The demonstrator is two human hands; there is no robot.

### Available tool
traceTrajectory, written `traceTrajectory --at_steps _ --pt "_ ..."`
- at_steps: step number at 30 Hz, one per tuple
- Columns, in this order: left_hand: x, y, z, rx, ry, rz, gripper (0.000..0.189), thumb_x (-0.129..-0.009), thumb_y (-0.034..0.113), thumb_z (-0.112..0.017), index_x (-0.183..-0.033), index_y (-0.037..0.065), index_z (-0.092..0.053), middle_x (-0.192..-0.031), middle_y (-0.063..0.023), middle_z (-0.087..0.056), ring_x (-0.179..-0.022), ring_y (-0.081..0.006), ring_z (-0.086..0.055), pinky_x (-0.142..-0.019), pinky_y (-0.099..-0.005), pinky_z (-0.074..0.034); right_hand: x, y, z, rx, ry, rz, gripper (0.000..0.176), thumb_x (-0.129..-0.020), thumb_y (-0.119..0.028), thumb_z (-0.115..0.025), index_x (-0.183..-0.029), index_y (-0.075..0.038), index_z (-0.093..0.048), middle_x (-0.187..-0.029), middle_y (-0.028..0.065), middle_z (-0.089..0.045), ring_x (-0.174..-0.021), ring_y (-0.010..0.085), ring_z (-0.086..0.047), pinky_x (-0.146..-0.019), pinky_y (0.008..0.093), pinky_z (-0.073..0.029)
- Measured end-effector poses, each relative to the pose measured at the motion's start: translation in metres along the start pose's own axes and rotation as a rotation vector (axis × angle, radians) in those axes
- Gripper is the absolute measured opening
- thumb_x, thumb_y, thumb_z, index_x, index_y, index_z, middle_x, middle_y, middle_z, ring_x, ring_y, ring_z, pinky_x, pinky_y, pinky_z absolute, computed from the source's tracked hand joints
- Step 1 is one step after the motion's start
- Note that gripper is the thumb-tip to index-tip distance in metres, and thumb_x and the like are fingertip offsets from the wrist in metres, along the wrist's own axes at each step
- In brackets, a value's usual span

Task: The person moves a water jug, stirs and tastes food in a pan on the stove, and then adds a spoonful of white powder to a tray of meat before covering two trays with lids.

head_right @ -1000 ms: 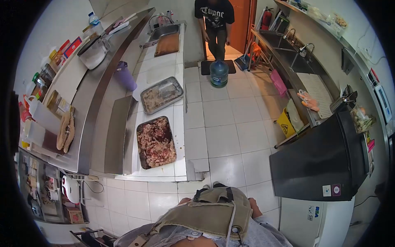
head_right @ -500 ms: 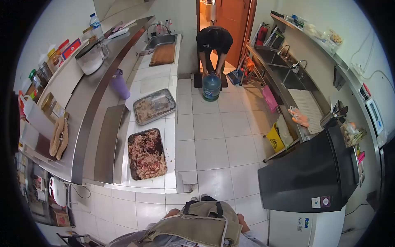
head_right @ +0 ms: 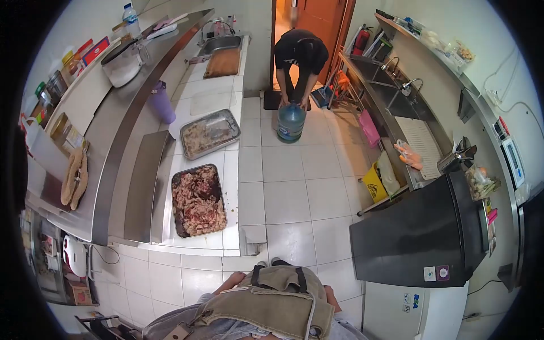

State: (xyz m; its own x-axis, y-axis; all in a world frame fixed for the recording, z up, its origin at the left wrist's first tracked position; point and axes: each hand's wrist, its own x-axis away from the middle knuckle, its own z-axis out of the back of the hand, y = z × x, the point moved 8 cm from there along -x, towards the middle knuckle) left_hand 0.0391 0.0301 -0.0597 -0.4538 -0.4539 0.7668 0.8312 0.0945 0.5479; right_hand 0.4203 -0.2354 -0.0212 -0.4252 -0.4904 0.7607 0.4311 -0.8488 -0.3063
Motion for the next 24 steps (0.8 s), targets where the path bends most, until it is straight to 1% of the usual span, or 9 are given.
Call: traceTrajectory --at_steps 2,8,11,13,16,18,20,21,24 --pt "-0.008 -0.006 -0.002 -0.037 0.018 -0.085 0.034 -0.075 0.031 -0.045 -0.087 0.006 -0.064 -0.085 -0.0144 -0.063 -0.082 -0.0298 -0.059 -0.074 -0.0387 -0.045 -0.001 0.003 -0.004 0.014 -0.008 -0.003 0.046 -0.067 -0.043 -0.057 -0.088 -0.002 -0.064 -0.094 0.0221 -0.059 -0.089 0.0349 -0.058 -0.075 0.0396 -0.046" --pt "0.006 -0.025 0.015 0.249 0.064 0.197 0.029 -0.078 0.028 -0.046 -0.081 0.003 -0.061 -0.072 -0.0128 -0.06 -0.068 -0.0212 -0.059 -0.062 -0.0384 -0.047 -0.005 -0.003 0.002 -0.025 0.018 -0.014 0.046 -0.066 -0.041 -0.059 -0.092 -0.004 -0.064 -0.097 0.0202 -0.059 -0.091 0.0338 -0.058 -0.076 0.0387 -0.046" --pt "0.006 -0.033 0.023 0.588 0.121 0.328 0.028 -0.081 0.03 -0.046 -0.096 0.008 -0.056 -0.085 -0.0087 -0.06 -0.076 -0.0197 -0.058 -0.063 -0.0378 -0.046 -0.029 0.01 -0.001 0.071 -0.152 -0.017 0.036 -0.071 -0.033 -0.057 -0.09 -0.004 -0.064 -0.098 0.0186 -0.06 -0.093 0.0306 -0.057 -0.078 0.0381 -0.044" --pt "0.008 -0.025 0.029 0.87 0.231 0.374 0.029 -0.084 0.03 -0.044 -0.105 0.012 -0.053 -0.097 -0.0068 -0.059 -0.085 -0.0203 -0.057 -0.069 -0.036 -0.045 -0.047 0.012 -0.007 0.389 -0.239 0.255 0.032 -0.073 -0.031 -0.056 -0.085 -0.003 -0.064 -0.093 0.0169 -0.062 -0.089 0.0291 -0.059 -0.077 0.0389 -0.045" --pt "-0.008 0.003 0.038 1.028 0.306 0.282 0.029 -0.088 0.025 -0.038 -0.109 0.009 -0.05 -0.11 -0.0079 -0.056 -0.097 -0.0209 -0.055 -0.074 -0.0357 -0.045 -0.077 -0.007 0.027 0.463 -0.088 0.167 0.03 -0.076 -0.03 -0.054 -0.082 -0.002 -0.064 -0.084 0.014 -0.064 -0.078 0.0248 -0.062 -0.066 0.0382 -0.048" --pt "-0.011 0.016 0.023 1.1 0.346 0.173 0.031 -0.088 0.025 -0.038 -0.111 0.007 -0.049 -0.112 -0.0081 -0.055 -0.099 -0.0202 -0.054 -0.075 -0.0355 -0.045 -0.088 -0.032 0.047 0.176 -0.269 0.066 0.028 -0.074 -0.029 -0.053 -0.08 -0.005 -0.066 -0.076 0.012 -0.065 -0.065 0.0255 -0.063 -0.059 0.0349 -0.05" --pt "-0.008 0.054 0.013 1.11 0.248 0.275 0.034 -0.085 0.027 -0.046 -0.116 0.013 -0.046 -0.104 -0.0064 -0.057 -0.089 -0.0182 -0.056 -0.073 -0.0333 -0.044 -0.085 -0.072 0.084 -0.119 -0.141 0.054 0.032 -0.084 -0.029 -0.048 -0.101 -0.002 -0.055 -0.075 0.0126 -0.064 -0.059 0.0175 -0.061 -0.045 0.0302 -0.047" --pt "-0.015 0.058 0.005 1.074 0.181 0.137 0.032 -0.081 0.024 -0.053 -0.109 0.01 -0.05 -0.091 -0.0071 -0.059 -0.07 -0.0175 -0.057 -0.055 -0.0301 -0.046 -0.109 -0.072 0.085 -0.213 -0.092 0.149 0.032 -0.084 -0.029 -0.048 -0.099 -0.001 -0.055 -0.074 0.0127 -0.063 -0.057 0.0179 -0.061 -0.044 0.0295 -0.047" --pt "0.003 0.07 0.011 0.656 -0.01 0.012 0.034 -0.079 0.027 -0.052 -0.109 0.011 -0.049 -0.074 0.0005 -0.054 -0.06 -0.0104 -0.049 -0.043 -0.0237 -0.037 -0.128 -0.092 0.089 -0.364 -0.039 0.088 0.028 -0.082 -0.025 -0.05 -0.098 -0.003 -0.055 -0.074 0.0126 -0.062 -0.057 0.0193 -0.059 -0.044 0.0312 -0.046"
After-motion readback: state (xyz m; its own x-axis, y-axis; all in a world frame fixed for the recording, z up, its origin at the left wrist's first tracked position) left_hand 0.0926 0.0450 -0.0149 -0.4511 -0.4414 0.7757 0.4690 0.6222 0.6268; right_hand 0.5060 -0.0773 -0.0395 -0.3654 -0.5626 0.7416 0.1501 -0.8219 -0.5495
